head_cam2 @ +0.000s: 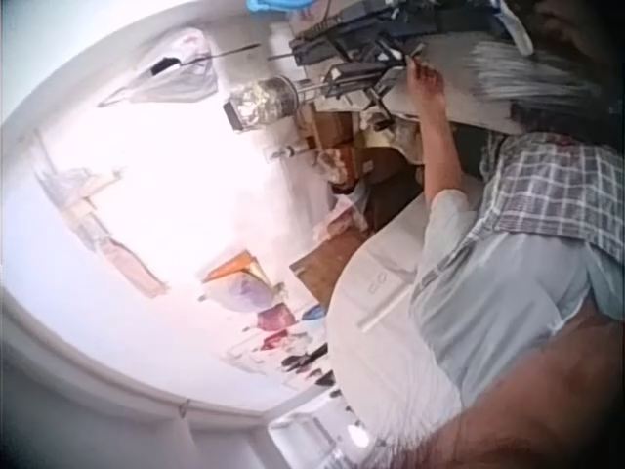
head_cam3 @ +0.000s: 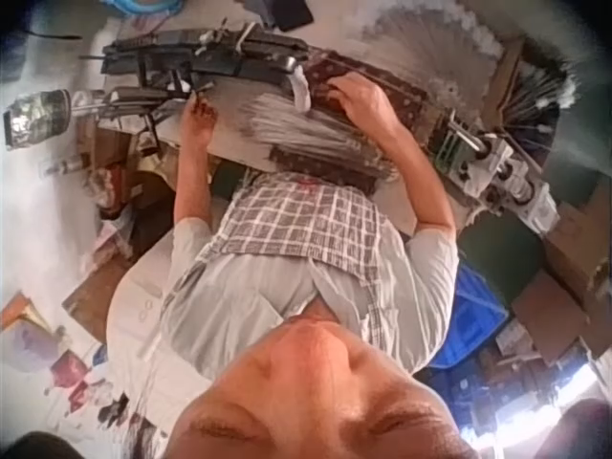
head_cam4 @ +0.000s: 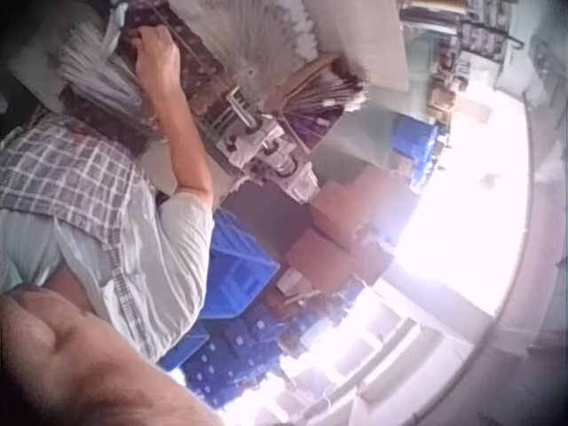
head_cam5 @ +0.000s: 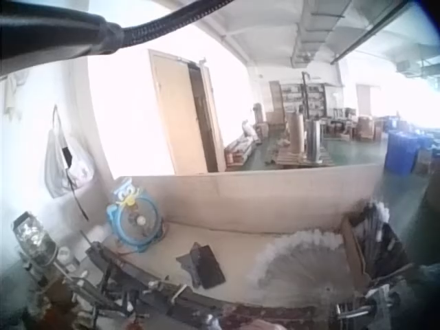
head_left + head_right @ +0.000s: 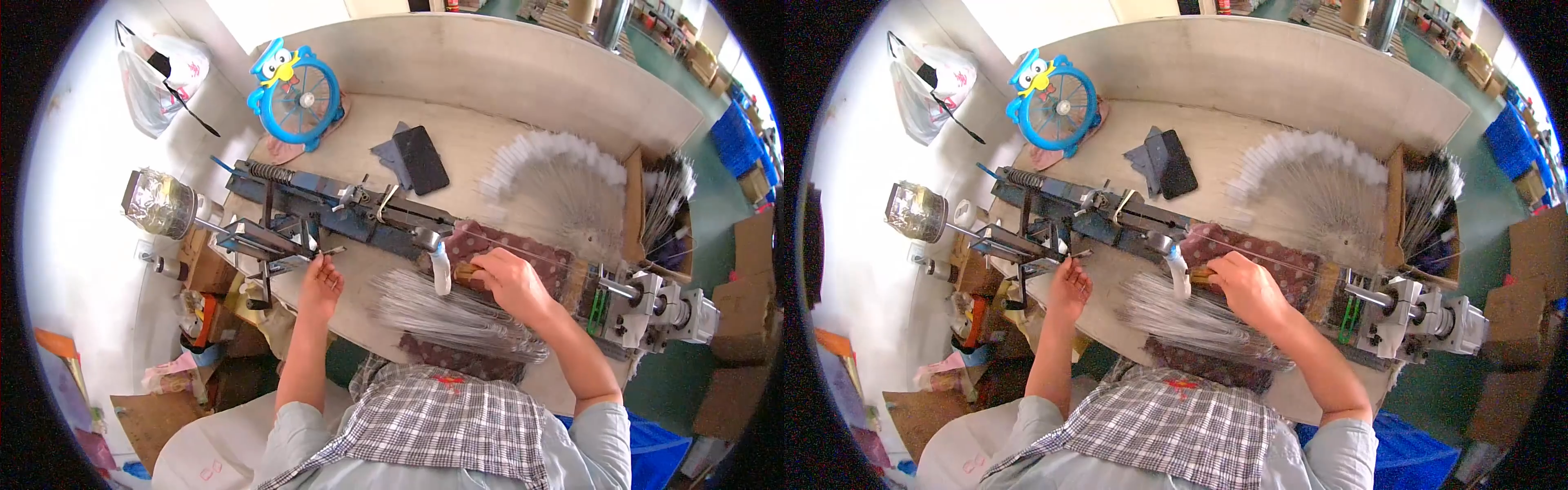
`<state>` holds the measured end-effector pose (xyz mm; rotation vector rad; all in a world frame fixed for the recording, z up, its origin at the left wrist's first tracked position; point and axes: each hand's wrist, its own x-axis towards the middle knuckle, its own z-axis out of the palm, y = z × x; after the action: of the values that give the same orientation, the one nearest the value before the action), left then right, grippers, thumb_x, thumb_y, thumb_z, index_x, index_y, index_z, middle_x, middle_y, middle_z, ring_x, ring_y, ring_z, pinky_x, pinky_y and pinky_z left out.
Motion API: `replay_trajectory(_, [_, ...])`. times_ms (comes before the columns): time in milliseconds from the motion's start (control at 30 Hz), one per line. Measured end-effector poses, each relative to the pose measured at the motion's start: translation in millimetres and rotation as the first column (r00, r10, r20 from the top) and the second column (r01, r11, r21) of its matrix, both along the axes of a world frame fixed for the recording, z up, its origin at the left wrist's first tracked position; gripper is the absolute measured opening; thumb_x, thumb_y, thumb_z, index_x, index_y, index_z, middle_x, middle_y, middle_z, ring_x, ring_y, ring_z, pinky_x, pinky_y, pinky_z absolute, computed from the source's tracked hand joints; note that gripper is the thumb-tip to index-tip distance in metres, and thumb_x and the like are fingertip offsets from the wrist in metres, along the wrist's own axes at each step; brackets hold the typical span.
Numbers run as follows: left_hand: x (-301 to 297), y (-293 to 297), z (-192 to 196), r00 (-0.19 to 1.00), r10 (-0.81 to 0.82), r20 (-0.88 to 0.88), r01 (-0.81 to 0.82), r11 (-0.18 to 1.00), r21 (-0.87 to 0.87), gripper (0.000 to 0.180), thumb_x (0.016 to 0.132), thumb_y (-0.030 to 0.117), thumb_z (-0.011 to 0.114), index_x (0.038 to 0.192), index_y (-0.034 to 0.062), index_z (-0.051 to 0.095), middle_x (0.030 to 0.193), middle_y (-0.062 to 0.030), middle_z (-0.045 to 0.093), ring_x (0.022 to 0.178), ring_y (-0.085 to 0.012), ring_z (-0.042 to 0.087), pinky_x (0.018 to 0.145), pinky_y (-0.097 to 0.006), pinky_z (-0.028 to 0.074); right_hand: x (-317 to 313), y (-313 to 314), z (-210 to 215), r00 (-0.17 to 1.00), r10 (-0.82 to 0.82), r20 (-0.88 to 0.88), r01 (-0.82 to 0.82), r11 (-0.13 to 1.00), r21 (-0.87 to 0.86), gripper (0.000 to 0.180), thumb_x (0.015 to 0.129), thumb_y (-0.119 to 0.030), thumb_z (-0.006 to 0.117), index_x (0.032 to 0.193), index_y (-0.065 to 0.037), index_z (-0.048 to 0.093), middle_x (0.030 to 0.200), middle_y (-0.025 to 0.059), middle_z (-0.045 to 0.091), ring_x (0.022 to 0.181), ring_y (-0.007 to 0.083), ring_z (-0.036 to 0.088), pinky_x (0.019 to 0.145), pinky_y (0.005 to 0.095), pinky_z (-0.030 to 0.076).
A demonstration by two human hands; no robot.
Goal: Assembling small white brushes by attaching them to a metal rod using an assembly machine.
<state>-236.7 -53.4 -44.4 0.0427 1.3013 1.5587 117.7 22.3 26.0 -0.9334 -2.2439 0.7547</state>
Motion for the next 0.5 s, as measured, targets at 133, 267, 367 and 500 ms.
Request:
replay_trajectory(133, [10,5,-3,0.993,0.115,0.007,-0.115,0.993,0.026,0.015,0.084,0.026,0.064,0.088,0.0117,0.062,0.071,0.0041,0.057,0.067,-0.0101,0.053,0.065,-0.026,0.043,1,-8,17,0.999,-0.03,-0.01,0.03,0.999,-0.024,0.02,0.078,-0.003,0.064,0.098,-0.002,0.062,0.086,0.0119,0.059,0.076,0.0314,0.059,0.068,0.0385,0.05])
replay_trajectory(267, [39,12,-10,0.974,0.163,-0.158,-0.153,0.985,0.074,0.014,0.085,0.022,0.062,0.085,0.0082,0.063,0.068,0.0019,0.056,0.064,-0.0094,0.051,0.061,-0.025,0.041,13,-5,42,0.992,-0.128,-0.019,0.13,0.973,0.193,0.02,0.075,-0.005,0.066,0.095,-0.004,0.065,0.08,0.0114,0.062,0.077,0.0285,0.06,0.068,0.0372,0.049])
replay_trajectory(367, [121,5,38,0.902,-0.232,-0.363,0.3,0.943,0.144,0.015,0.086,0.017,0.06,0.086,0.0019,0.063,0.073,-0.0032,0.06,0.063,-0.01,0.052,0.06,-0.025,0.042,20,8,52,0.937,-0.338,0.087,0.318,0.93,0.181,0.016,0.075,-0.015,0.068,0.089,-0.006,0.068,0.076,0.0108,0.064,0.079,0.0262,0.062,0.072,0.0373,0.048])
replay_trajectory(500, [208,31,54,0.814,-0.503,-0.29,0.574,0.776,0.262,0.016,0.089,0.015,0.06,0.093,-0.0004,0.063,0.079,-0.0056,0.063,0.062,-0.0109,0.054,0.058,-0.024,0.042,29,12,45,0.935,-0.354,-0.014,0.352,0.933,-0.079,0.018,0.078,-0.014,0.065,0.093,-0.006,0.067,0.081,0.0123,0.065,0.079,0.0287,0.061,0.073,0.0357,0.048])
